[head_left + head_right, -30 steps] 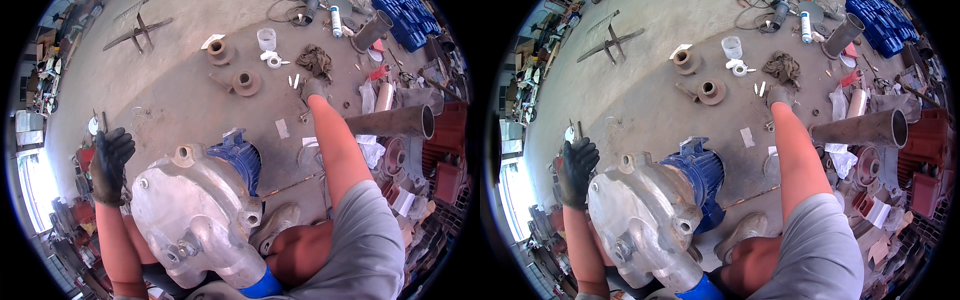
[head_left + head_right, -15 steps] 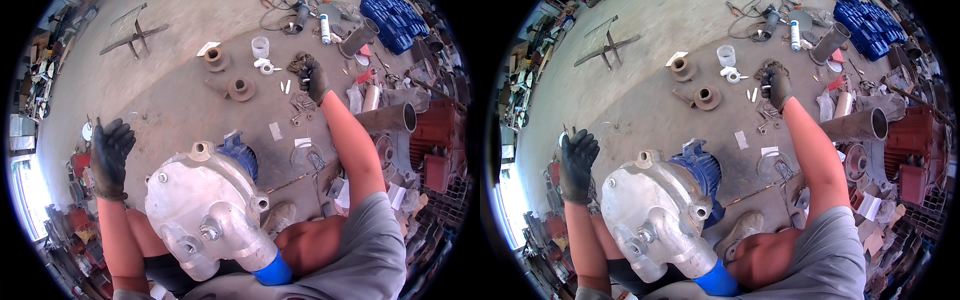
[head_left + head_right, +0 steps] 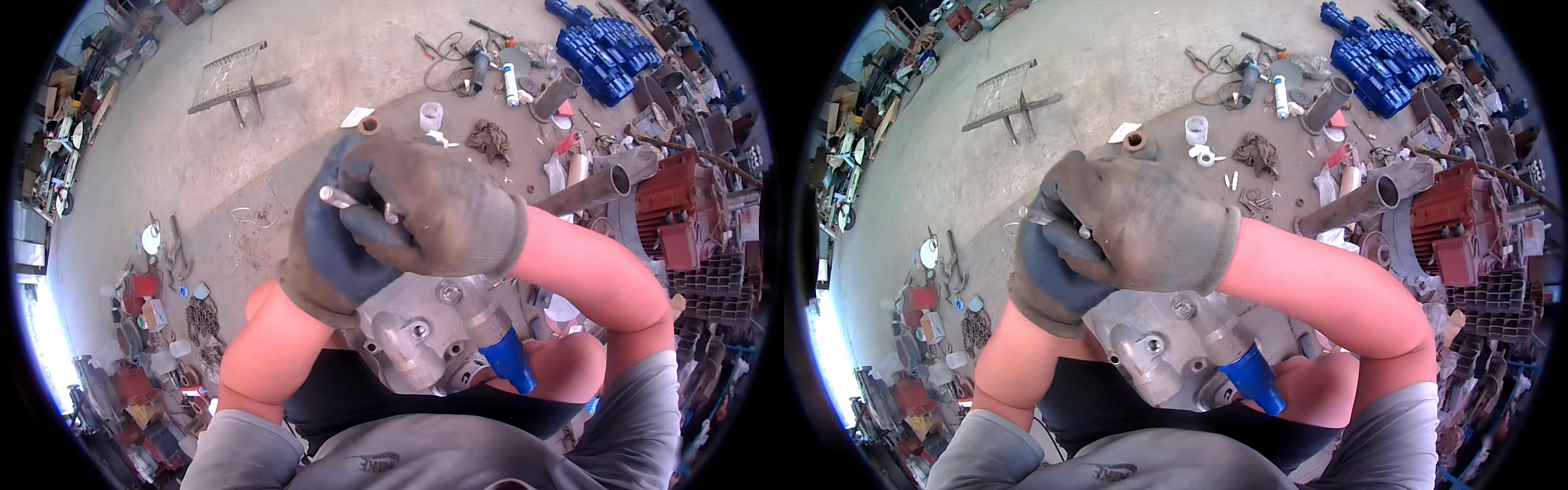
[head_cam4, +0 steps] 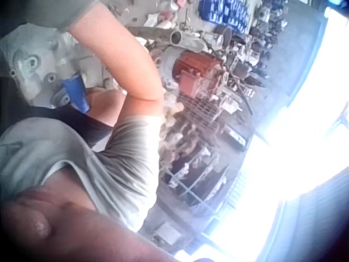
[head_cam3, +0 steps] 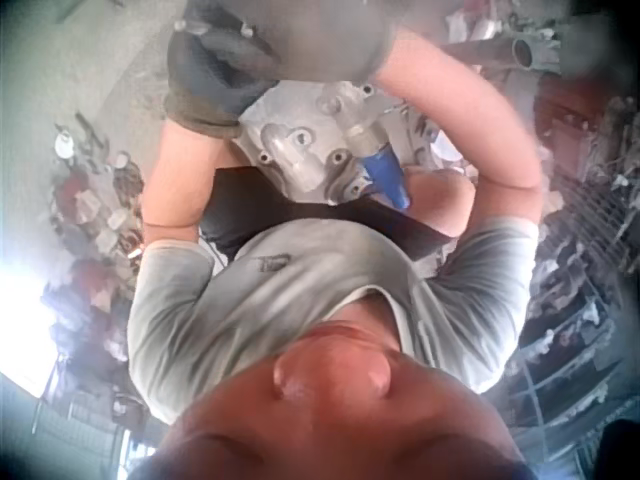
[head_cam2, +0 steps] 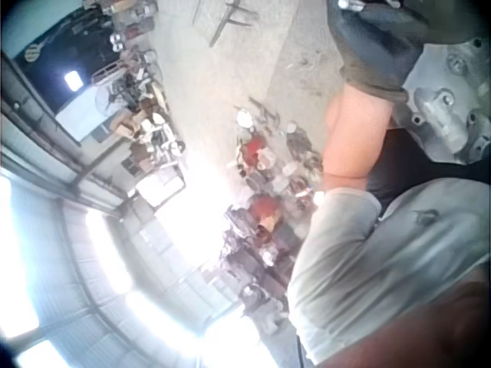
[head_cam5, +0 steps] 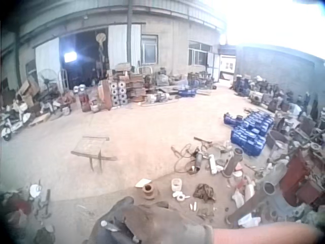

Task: The person cuts a circular gasket from a white sheet using shears, applies sealant to a metal housing, places the gasket, and attaches a fan housing cover. The person then secures the assembly with bolts.

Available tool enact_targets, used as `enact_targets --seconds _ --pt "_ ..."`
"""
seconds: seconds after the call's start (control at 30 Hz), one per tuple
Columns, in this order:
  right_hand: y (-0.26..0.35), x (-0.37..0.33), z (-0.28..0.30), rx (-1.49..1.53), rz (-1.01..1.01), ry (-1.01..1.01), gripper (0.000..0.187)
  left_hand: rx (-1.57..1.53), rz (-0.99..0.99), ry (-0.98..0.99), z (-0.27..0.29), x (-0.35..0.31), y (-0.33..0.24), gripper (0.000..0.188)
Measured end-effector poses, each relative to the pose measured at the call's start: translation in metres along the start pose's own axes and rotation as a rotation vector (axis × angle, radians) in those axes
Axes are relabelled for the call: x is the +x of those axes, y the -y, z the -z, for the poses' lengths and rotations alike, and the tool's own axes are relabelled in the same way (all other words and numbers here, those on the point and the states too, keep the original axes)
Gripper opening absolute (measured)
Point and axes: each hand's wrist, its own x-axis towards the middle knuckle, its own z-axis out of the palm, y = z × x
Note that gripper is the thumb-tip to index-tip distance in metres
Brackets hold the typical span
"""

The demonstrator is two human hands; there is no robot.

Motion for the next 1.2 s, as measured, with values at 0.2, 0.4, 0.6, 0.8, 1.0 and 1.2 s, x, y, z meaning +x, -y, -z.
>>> enact_targets --seconds 0.2,0.4,0.6,0.8,1.0,1.2 --pt "0.026 0.026 -0.018 -0.162 0.013 -0.054 0.027 -1.044 0.432 -0.081 0.018 -0.022 0.004 0.038" --pt "0.049 0.023 -0.006 0.046 -0.753 -0.099 0.027 -1.571 0.868 -0.066 0.039 -0.065 0.061 0.045" --pt "0.013 -0.044 0.006 -0.284 -1.091 0.310 0.021 -1.343 0.943 -0.036 0.064 -0.104 0.077 0.039" --pt "-0.001 -0.034 -0.013 -0.558 -1.006 0.460 0.023 -1.148 0.962 0.099 0.081 -0.123 0.086 0.034" --pt "-0.004 -0.012 -0.023 -0.589 -1.022 0.611 0.035 -0.965 0.906 0.051 0.073 -0.122 0.085 0.035" --pt "0.049 -0.058 0.027 -0.197 -1.406 -0.215 0.053 -1.026 0.832 0.026 0.066 -0.127 0.099 0.033"
